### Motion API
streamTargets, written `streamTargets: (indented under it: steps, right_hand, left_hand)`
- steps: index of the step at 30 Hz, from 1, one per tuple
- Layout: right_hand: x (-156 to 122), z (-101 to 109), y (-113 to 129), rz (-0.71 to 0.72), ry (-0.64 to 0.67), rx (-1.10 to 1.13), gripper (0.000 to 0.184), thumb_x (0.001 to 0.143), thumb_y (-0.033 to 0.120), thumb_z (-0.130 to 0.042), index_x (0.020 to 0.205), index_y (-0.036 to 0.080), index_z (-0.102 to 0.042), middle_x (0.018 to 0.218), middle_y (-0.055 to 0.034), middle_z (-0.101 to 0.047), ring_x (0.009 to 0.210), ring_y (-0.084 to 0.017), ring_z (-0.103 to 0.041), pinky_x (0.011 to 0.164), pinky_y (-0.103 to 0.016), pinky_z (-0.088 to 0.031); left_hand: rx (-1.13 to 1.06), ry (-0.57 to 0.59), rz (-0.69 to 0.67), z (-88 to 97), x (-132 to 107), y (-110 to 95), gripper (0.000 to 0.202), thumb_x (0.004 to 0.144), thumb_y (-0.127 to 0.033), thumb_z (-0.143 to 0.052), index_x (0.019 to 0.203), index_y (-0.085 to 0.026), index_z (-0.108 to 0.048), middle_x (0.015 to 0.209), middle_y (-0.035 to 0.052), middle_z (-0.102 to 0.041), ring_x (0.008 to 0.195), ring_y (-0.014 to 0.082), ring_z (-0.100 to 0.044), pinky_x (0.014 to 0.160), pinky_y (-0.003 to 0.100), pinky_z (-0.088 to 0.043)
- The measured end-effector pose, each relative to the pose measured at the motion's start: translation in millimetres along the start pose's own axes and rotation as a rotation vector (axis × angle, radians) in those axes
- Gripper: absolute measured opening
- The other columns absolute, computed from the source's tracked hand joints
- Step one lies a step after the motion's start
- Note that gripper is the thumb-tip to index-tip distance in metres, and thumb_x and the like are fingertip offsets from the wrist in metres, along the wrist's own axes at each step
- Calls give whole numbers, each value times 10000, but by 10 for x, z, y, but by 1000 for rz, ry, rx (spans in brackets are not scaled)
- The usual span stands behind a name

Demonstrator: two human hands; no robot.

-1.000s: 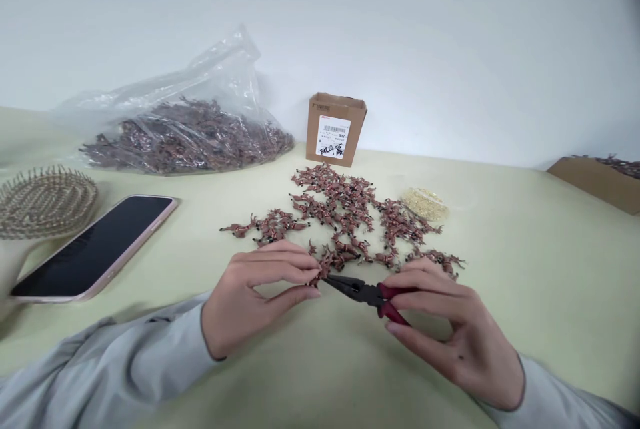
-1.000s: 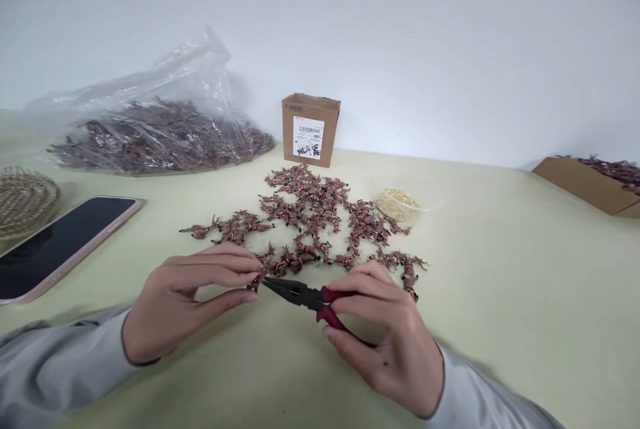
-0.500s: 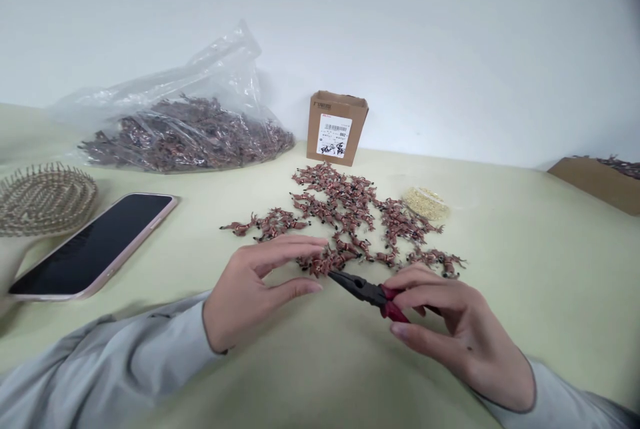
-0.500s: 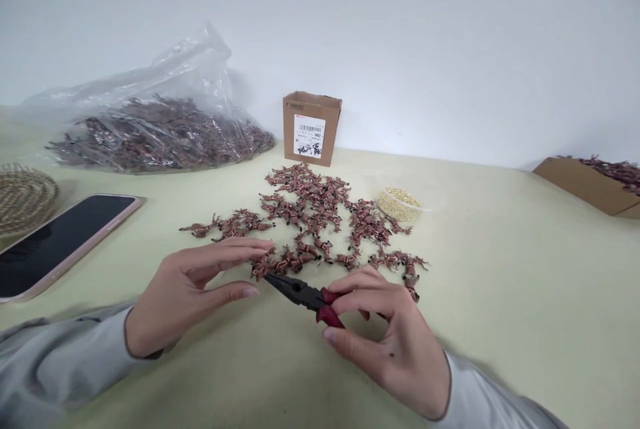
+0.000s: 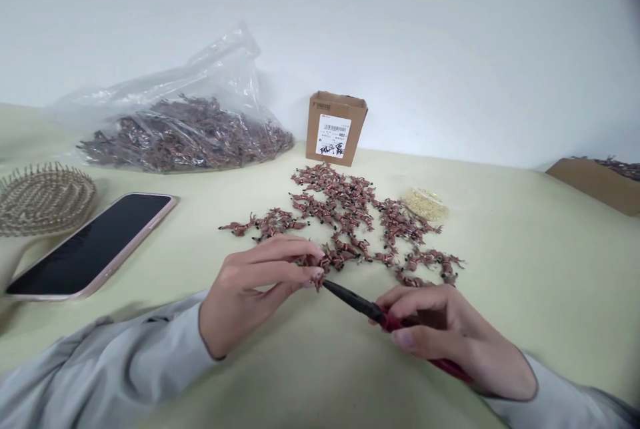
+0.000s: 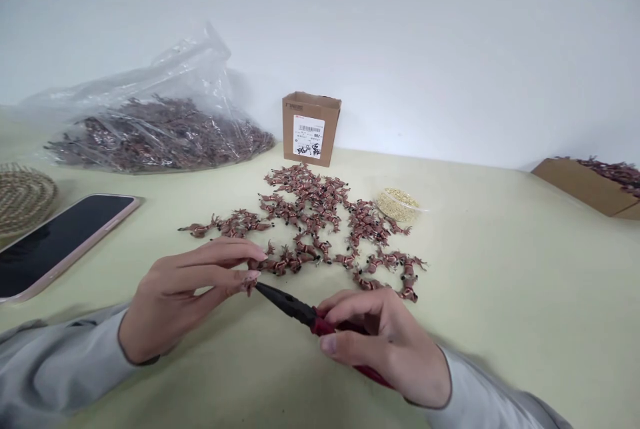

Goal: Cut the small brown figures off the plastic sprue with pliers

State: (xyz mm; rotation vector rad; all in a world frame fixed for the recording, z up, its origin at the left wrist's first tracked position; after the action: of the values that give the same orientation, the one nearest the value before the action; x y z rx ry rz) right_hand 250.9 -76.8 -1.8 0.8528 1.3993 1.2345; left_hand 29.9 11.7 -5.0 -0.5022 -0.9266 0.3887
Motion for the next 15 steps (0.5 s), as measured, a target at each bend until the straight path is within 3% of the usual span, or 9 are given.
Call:
streamTargets:
  steps: [3, 6, 9, 12, 15]
  right_hand:
    - [-4, -2, 11, -35, 29, 25, 120, 665, 283, -643, 704, 170, -656, 877, -44, -631, 791, -162, -572, 687, -236, -443]
    - [-20, -16, -2, 70, -54, -133, 111, 699, 275, -605, 714, 167, -626, 913, -66, -620, 807, -177, -572, 705, -269, -454]
    - [-28, -13, -42, 429, -266, -529, 46, 685, 193, -603, 728, 179, -611, 931, -83, -605, 822, -199, -549, 758, -353, -440]
    - [-15, 16, -106, 823, -441, -867, 174, 637, 106, -623, 791, 183, -606, 912, -89, -612, 831, -221, -523, 758, -423, -428]
    - [9, 57, -157, 1019, -510, -1026, 269, 601, 71, -651, 838, 181, -588, 922, -96, -622, 836, -242, -513, 674, -419, -458]
  left_hand:
    - [-16, -4, 22, -9, 0, -1, 222, 692, -25, -583, 746, -228, -656, 920, 29, -662, 862, 160, -598, 783, 285, -482]
    - [-165, 32, 267, -47, -1, 10, 149, 702, -96, -592, 752, -220, -659, 912, 35, -660, 829, 154, -614, 719, 236, -506]
    - [-319, 64, 511, -79, 3, 10, 103, 697, -162, -601, 769, -201, -663, 927, 63, -658, 908, 190, -595, 743, 255, -504]
    - [-385, 73, 636, -84, 17, -5, 99, 685, -201, -613, 766, -200, -669, 949, 64, -660, 949, 218, -577, 797, 310, -484]
    - [-431, 100, 716, -84, 22, -19, 123, 668, -231, -631, 779, -201, -675, 952, 53, -669, 913, 228, -594, 802, 337, -481]
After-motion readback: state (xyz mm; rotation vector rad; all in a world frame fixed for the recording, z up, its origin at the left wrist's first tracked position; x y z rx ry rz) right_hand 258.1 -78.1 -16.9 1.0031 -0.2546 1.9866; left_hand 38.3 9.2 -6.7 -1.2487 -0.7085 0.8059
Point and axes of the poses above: each hand's wrist, its own x-axis towards the middle knuckle, its own z-axis out of the back of the hand, y = z × x, the point moved 1 cm from there along x, towards the middle knuckle
